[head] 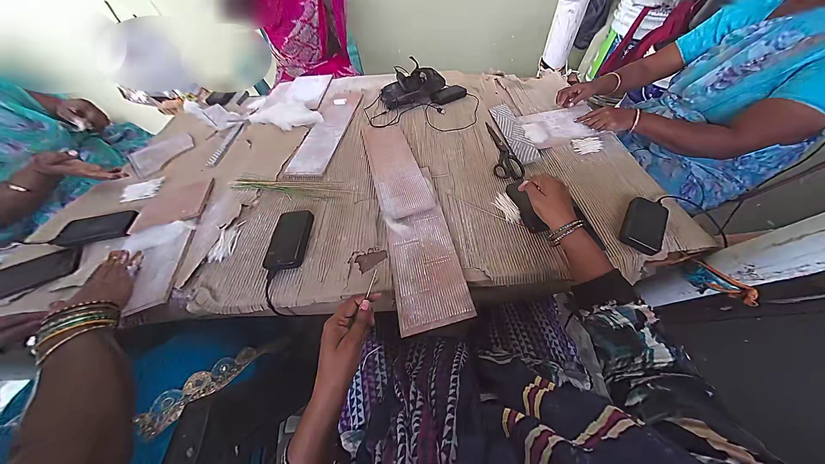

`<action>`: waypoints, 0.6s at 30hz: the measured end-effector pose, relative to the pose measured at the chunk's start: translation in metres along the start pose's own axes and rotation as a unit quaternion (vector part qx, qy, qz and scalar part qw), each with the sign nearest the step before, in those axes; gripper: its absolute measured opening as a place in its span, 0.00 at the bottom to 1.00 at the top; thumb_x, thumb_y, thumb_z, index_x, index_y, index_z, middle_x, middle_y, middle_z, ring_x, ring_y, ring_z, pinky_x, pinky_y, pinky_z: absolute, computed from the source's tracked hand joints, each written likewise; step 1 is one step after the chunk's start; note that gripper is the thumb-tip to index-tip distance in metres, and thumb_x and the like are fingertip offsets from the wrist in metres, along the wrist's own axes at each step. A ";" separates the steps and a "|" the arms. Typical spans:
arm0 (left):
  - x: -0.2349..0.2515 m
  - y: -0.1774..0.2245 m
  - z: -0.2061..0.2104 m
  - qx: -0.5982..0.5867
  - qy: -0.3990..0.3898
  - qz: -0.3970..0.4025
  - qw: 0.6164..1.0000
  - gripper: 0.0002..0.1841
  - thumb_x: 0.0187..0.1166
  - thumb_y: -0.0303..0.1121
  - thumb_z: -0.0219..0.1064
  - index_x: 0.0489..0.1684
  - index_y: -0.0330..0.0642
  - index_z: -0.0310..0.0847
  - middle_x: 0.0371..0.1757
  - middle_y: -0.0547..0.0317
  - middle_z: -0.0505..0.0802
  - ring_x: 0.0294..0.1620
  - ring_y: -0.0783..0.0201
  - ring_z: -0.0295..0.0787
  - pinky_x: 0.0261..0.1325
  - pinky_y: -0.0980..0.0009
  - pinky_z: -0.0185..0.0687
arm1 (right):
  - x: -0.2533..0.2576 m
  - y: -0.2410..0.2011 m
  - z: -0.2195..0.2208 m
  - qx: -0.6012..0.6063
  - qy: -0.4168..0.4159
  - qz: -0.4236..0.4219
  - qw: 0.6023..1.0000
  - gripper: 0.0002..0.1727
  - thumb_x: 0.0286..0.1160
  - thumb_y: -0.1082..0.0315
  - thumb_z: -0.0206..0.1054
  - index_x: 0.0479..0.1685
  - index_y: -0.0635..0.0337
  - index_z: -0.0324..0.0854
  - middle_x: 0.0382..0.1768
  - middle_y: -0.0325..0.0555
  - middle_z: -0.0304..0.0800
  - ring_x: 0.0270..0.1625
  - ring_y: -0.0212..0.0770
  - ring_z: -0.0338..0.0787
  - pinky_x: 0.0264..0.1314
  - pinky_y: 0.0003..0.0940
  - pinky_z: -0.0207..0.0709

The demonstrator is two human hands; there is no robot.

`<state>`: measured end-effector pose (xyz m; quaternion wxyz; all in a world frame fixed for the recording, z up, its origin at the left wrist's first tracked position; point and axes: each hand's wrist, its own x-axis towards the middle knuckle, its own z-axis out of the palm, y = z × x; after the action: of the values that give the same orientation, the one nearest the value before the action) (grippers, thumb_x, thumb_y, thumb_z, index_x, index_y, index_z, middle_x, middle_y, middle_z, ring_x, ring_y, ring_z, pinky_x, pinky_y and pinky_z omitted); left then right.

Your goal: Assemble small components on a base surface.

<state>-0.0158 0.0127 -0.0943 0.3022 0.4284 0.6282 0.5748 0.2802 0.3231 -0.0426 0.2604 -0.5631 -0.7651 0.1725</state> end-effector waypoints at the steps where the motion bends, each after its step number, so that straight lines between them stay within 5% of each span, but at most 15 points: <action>1: 0.000 0.004 0.004 0.000 -0.004 -0.010 1.000 0.15 0.86 0.29 0.52 0.52 0.36 0.86 0.25 0.76 0.83 0.19 0.84 0.71 0.23 0.87 0.66 | -0.007 -0.003 -0.001 -0.005 -0.013 -0.019 1.000 0.20 0.90 0.64 0.55 0.50 0.72 0.89 0.53 0.70 0.88 0.65 0.69 0.83 0.70 0.70 0.66; 5: -0.003 0.022 0.001 -0.041 0.015 -0.011 0.999 0.11 0.85 0.27 0.59 0.47 0.31 0.87 0.30 0.70 0.85 0.26 0.84 0.75 0.33 0.84 0.73 | -0.034 -0.039 0.034 0.035 -0.106 -0.179 0.977 0.24 0.87 0.61 0.56 0.49 0.79 0.85 0.48 0.78 0.86 0.56 0.78 0.85 0.61 0.79 0.66; 10: -0.004 0.027 0.004 -0.153 0.062 0.053 0.985 0.06 0.79 0.24 0.63 0.34 0.39 0.86 0.27 0.76 0.85 0.24 0.87 0.73 0.30 0.86 0.69 | -0.091 -0.076 0.093 0.070 -0.150 -0.358 0.919 0.24 0.71 0.52 0.62 0.44 0.65 0.92 0.45 0.65 0.92 0.49 0.74 0.90 0.46 0.79 0.72; 14: -0.008 0.061 -0.018 -0.200 0.104 0.200 0.953 0.04 0.78 0.29 0.70 0.44 0.48 0.89 0.34 0.77 0.90 0.30 0.85 0.80 0.34 0.86 0.76 | -0.118 -0.102 0.109 0.064 -0.184 -0.386 0.902 0.21 0.70 0.54 0.65 0.47 0.63 0.92 0.48 0.62 0.92 0.52 0.69 0.90 0.49 0.74 0.74; 18: -0.022 0.153 -0.046 -0.157 0.173 0.417 0.878 0.10 0.78 0.44 0.73 0.53 0.61 0.85 0.40 0.78 0.88 0.30 0.82 0.78 0.32 0.85 0.73 | -0.131 -0.100 0.123 0.088 -0.159 -0.394 0.901 0.19 0.73 0.56 0.63 0.46 0.61 0.92 0.48 0.56 0.93 0.50 0.63 0.91 0.47 0.65 0.77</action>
<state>-0.0169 -0.0320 0.0611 -0.0156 0.4918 0.3354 0.8034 0.1601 0.1712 -0.1124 0.2307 -0.1552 -0.9374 0.2099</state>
